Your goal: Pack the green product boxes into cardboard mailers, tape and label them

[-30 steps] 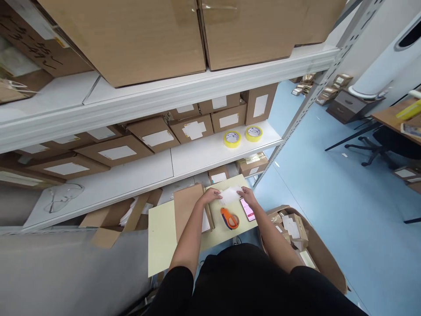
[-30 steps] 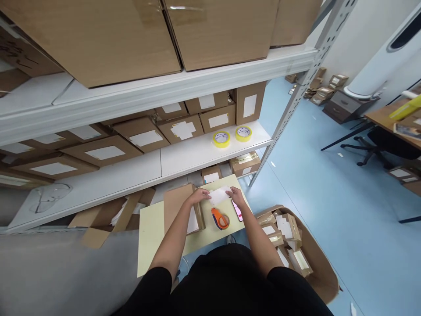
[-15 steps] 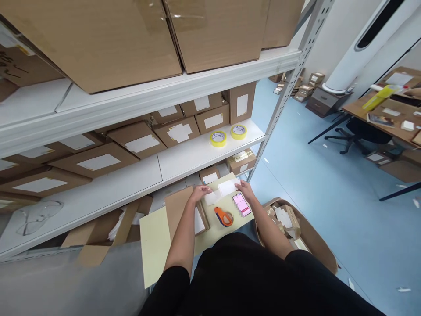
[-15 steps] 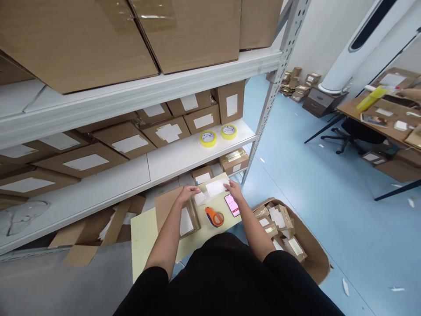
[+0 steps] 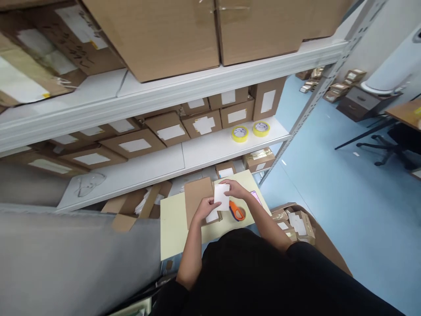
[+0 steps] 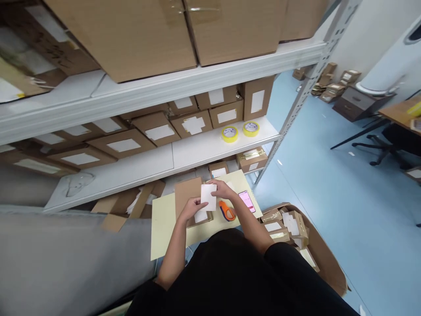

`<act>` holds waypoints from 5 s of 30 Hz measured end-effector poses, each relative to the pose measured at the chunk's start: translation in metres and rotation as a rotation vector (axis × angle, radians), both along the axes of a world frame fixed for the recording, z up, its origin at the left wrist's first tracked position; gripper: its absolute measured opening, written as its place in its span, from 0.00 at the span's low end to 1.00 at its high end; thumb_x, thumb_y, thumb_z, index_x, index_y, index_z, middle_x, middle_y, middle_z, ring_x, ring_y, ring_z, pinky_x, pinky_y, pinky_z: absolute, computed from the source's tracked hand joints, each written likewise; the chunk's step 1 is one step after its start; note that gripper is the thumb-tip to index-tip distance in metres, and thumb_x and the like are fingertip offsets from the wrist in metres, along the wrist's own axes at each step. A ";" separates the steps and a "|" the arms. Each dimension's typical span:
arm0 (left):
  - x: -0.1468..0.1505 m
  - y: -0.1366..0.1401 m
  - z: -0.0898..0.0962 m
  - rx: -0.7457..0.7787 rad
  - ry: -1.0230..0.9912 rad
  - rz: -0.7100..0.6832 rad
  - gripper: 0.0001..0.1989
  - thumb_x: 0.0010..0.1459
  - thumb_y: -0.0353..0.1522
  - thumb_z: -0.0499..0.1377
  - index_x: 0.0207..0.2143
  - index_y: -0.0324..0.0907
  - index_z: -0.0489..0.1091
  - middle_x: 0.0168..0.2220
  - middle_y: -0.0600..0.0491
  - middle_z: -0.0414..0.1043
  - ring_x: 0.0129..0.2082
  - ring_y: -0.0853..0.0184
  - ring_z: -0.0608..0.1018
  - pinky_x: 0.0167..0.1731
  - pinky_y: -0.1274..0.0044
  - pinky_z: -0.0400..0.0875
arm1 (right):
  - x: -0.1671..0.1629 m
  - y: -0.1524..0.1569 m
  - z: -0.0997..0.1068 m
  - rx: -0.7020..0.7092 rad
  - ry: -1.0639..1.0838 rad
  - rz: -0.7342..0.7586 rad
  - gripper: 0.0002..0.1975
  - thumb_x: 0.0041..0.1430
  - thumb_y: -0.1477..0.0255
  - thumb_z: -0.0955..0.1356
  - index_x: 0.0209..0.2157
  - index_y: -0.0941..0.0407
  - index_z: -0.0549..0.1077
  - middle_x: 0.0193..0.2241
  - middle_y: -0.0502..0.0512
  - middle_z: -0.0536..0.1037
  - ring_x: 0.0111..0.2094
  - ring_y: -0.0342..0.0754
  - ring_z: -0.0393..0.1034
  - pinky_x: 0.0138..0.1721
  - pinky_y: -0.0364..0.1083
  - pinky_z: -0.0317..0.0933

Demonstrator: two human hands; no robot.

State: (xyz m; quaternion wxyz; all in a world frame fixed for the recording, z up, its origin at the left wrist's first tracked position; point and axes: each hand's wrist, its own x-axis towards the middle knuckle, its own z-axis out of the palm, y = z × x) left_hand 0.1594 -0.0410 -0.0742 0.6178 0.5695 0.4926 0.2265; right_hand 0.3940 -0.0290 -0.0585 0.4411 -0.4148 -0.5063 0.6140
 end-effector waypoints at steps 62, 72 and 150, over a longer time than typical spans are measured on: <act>0.010 -0.070 0.098 0.541 0.100 0.195 0.14 0.61 0.41 0.65 0.44 0.45 0.83 0.40 0.47 0.83 0.39 0.60 0.82 0.43 0.71 0.77 | -0.052 -0.079 0.045 0.095 0.086 -0.055 0.19 0.61 0.50 0.71 0.34 0.52 0.76 0.29 0.51 0.77 0.32 0.49 0.73 0.40 0.49 0.69; 0.019 -0.072 0.097 0.598 0.122 0.188 0.14 0.65 0.40 0.60 0.46 0.49 0.84 0.43 0.49 0.84 0.44 0.58 0.83 0.49 0.68 0.76 | -0.045 -0.081 0.050 0.219 -0.104 -0.106 0.17 0.68 0.55 0.66 0.34 0.53 0.76 0.30 0.52 0.78 0.33 0.49 0.72 0.37 0.47 0.66; 0.034 -0.096 0.100 0.775 0.287 0.201 0.14 0.66 0.31 0.58 0.48 0.46 0.82 0.44 0.49 0.84 0.43 0.62 0.85 0.46 0.70 0.81 | -0.036 -0.092 0.049 0.093 0.047 -0.084 0.14 0.57 0.57 0.73 0.32 0.54 0.77 0.29 0.51 0.79 0.30 0.45 0.73 0.36 0.46 0.69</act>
